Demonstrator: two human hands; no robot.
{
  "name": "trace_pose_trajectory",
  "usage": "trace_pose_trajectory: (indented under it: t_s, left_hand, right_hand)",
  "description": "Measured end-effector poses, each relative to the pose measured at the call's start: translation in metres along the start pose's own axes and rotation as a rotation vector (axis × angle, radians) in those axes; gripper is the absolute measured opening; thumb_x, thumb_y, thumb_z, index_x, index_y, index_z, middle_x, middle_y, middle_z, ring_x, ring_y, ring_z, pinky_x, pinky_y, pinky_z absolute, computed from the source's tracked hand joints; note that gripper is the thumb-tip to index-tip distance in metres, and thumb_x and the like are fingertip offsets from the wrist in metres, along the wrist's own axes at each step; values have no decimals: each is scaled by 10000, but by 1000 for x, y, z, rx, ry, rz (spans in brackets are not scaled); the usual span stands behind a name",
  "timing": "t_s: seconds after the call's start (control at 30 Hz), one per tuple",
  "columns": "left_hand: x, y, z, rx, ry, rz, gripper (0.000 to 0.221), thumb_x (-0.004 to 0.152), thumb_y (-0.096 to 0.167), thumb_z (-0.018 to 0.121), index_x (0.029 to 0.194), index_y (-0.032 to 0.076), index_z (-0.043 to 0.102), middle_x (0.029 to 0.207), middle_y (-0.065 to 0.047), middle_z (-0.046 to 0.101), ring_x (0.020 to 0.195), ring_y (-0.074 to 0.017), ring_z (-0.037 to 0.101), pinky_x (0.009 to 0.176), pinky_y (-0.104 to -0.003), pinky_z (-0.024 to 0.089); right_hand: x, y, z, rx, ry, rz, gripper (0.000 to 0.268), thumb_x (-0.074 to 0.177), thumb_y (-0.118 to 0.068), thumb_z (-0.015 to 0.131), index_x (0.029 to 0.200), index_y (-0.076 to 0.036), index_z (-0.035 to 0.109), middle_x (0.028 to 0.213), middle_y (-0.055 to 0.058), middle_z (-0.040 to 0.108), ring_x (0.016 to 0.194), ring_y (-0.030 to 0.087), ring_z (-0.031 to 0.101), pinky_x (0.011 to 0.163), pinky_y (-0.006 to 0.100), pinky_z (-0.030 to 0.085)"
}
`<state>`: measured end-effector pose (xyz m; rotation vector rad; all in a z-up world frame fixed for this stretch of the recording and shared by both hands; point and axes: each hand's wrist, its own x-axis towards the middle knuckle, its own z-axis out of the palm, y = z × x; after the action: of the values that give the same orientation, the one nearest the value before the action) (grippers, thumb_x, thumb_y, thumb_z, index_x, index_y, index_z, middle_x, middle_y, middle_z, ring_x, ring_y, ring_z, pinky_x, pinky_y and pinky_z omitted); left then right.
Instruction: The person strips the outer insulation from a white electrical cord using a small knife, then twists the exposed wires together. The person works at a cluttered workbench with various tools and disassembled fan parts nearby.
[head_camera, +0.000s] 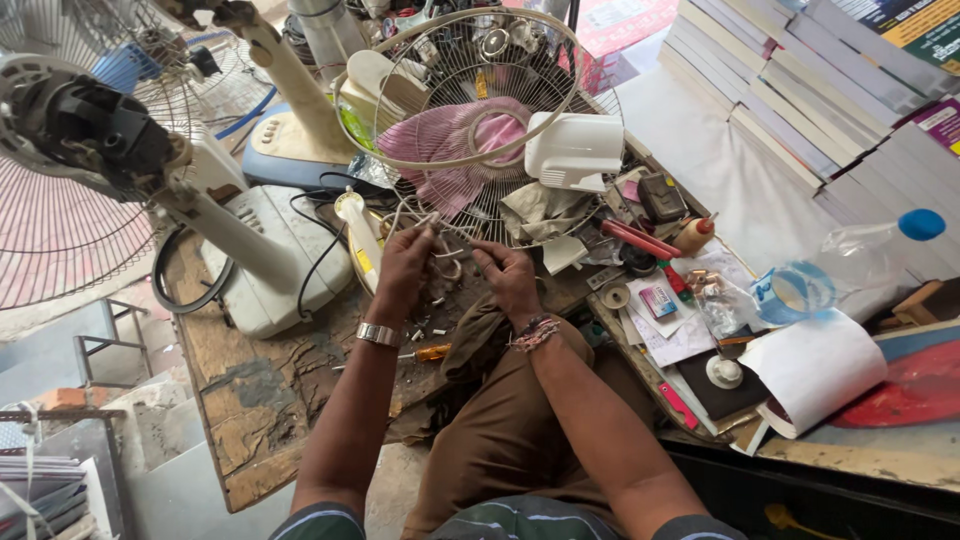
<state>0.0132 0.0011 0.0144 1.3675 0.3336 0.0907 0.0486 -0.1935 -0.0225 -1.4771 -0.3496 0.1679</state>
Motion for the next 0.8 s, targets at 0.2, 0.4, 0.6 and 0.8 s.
trace_pose_trajectory:
  t_s: [0.2,0.4,0.6,0.8]
  left_hand:
    - [10,-1,-22,2,59,75,223,1038,168,592,1163,-7,650,854,-54,723,613,-79,604,494,-218,473]
    - [-7,-1,-15,30,18,74,239,1006,179,637,1166,5,679,837,-10,692,634,-67,613,518,-224,495]
    - [-27,-16,7,-164,-331,-19,268,1033,176,666,1231,-1,704,804,36,638,625,-32,525,530,-189,414]
    - [-27,-18,14,-303,-431,-51,273,1016,152,662,1241,-2,686,891,20,696,646,-19,518,548,-181,411]
  right_hand:
    - [5,18,-3,-546,-274,230,268,948,-262,689,1137,-99,788,898,29,767,763,122,682,676,280,531]
    - [9,22,1,-630,-225,211,287,951,-295,681,1112,-75,773,1007,59,714,816,182,687,709,326,559]
    - [19,26,-19,809,-107,496,420,994,-445,648,1128,-54,724,876,42,742,711,117,641,590,258,508]
    - [24,21,-25,1072,-270,494,296,1010,-308,732,1109,-35,677,926,55,731,786,120,681,658,243,544]
